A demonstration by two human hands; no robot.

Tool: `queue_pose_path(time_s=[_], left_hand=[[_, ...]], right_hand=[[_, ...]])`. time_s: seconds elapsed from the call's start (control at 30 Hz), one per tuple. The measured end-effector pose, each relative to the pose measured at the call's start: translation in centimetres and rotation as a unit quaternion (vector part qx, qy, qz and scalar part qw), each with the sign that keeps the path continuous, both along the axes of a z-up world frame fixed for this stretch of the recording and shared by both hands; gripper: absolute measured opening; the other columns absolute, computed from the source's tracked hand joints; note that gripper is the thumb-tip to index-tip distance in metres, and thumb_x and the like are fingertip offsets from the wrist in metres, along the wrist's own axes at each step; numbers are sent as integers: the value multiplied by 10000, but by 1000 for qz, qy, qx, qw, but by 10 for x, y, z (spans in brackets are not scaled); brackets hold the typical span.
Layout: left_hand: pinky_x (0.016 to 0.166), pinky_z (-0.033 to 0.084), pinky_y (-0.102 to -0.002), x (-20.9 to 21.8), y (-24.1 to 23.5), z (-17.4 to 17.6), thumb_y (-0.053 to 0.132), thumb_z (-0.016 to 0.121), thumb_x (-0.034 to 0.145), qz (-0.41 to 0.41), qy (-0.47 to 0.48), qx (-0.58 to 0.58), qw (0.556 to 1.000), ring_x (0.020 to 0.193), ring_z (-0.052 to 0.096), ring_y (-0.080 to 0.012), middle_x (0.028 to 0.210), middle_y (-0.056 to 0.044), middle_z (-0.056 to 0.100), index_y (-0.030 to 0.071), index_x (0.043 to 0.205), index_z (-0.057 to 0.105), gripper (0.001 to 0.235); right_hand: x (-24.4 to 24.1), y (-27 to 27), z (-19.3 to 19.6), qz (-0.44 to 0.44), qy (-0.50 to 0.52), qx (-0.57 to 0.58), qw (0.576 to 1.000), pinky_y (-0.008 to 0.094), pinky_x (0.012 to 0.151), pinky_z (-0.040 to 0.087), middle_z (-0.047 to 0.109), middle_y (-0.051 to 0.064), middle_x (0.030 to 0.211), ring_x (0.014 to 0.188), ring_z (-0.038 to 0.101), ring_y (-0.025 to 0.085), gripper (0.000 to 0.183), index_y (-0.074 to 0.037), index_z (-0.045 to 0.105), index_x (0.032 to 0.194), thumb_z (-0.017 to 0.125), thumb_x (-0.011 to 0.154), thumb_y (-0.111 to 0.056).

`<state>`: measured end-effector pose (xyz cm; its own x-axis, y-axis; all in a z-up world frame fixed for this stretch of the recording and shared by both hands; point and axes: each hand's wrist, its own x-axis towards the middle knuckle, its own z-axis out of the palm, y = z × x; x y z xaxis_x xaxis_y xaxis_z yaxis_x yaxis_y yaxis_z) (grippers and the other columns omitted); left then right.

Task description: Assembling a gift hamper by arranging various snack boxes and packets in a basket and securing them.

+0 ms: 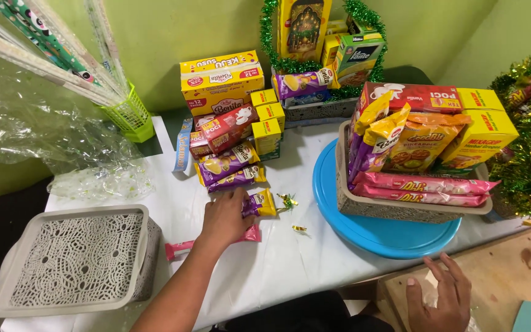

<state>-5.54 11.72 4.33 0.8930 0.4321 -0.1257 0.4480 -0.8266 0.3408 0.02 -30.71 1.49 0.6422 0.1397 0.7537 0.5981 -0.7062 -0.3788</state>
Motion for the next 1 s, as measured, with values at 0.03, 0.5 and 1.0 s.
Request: queue_pose_path(time_s=[0.03,0.5,1.0], left_hand=[[872,480,-581,0,2,3,359,774,814,-5,-2,1,1000,1080,633,-402,1153,-106,674,180,1182,528,478],[805,606,-489,31,-102,126,681,530,908,-132,-223,-869,421,1018,709,-362,1122,-240,698,59,1417,525,803],[612,648,-370,77,-185,281,372,705,884,-323,-250,-674,616,671,744,-240,885,-150,759,26,1090,760,407]], right_hand=[[-2,3,4,-5,-2,1,1000,485,1149,513,663,298,1425,1296,643,384,374,73,733,1257,731,910,-66],[-29,59,97,100,336,141,926,317,962,594,825,88,1154,1053,795,175,593,-144,693,1314,762,769,-367],[-12,97,142,227,240,568,754,397,570,667,772,220,862,712,783,337,322,92,688,1074,794,832,-92]])
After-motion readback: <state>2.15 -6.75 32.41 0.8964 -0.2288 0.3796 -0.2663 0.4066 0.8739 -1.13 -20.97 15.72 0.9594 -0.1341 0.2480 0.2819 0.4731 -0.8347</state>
